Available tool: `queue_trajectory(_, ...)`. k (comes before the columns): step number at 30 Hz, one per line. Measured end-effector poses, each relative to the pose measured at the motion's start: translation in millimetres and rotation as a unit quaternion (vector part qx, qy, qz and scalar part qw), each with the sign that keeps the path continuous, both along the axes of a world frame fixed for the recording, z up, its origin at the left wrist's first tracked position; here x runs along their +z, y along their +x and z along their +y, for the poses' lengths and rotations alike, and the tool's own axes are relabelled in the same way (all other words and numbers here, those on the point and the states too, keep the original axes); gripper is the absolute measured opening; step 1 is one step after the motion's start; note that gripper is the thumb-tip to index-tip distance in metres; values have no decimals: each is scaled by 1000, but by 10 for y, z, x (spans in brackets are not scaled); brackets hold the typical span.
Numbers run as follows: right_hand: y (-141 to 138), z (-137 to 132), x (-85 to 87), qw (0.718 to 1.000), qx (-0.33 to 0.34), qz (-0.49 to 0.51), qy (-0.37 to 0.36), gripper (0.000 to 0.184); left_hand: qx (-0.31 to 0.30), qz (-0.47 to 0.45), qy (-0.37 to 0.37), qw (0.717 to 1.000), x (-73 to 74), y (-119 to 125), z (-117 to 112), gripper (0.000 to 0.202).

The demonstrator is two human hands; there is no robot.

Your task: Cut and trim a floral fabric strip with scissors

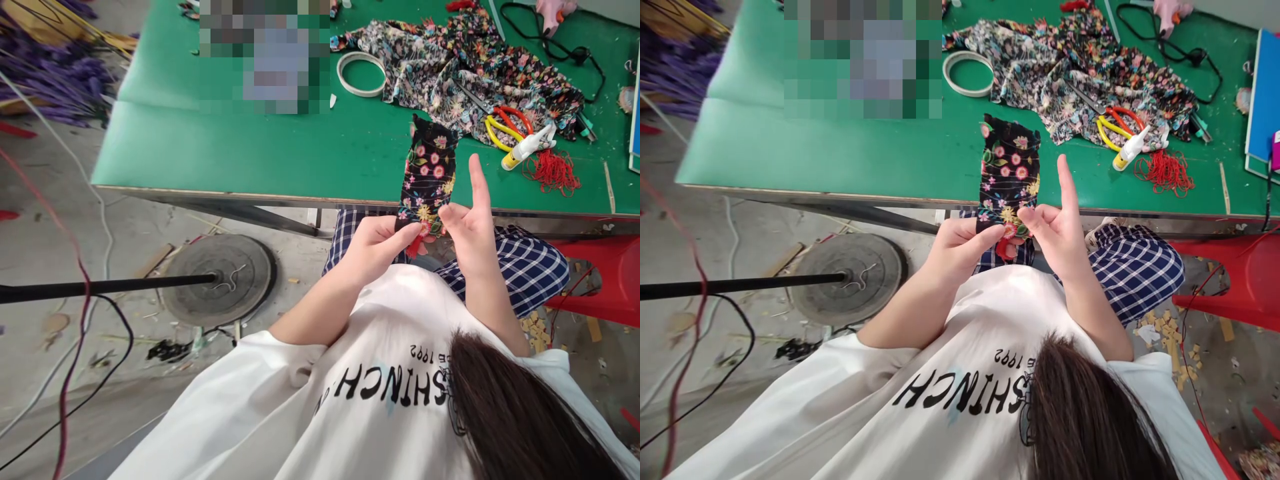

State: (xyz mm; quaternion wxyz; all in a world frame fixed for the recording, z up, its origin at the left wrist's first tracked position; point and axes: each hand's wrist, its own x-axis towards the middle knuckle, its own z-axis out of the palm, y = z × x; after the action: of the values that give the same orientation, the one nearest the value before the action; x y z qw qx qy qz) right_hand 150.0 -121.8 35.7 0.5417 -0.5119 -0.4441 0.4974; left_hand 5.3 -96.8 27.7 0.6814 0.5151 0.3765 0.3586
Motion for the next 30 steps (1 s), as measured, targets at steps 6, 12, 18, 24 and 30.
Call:
queue_trajectory(6, -3, -20, 25, 999, -2, 9, 34, 107, -53, -9, 45, 998, -78, -69, 44, 52)
queue_trajectory(12, -20, -60, 153, 999, 23, -15, 21, 105, 82, 57, 141, 985, -120, -78, 106, 53)
queue_trajectory(18, 17, -57, 88, 993, 52, -102, 6, 99, 114, -12, 8, 993, -24, 19, 76, 35)
queue_trajectory(24, 78, -13, 7, 996, -23, -77, 31, 90, 65, 33, 45, 996, -77, -11, 39, 29)
queue_trajectory(30, 97, -42, 27, 993, -47, -111, 10, 79, -23, 55, 98, 993, -59, -61, 64, 34)
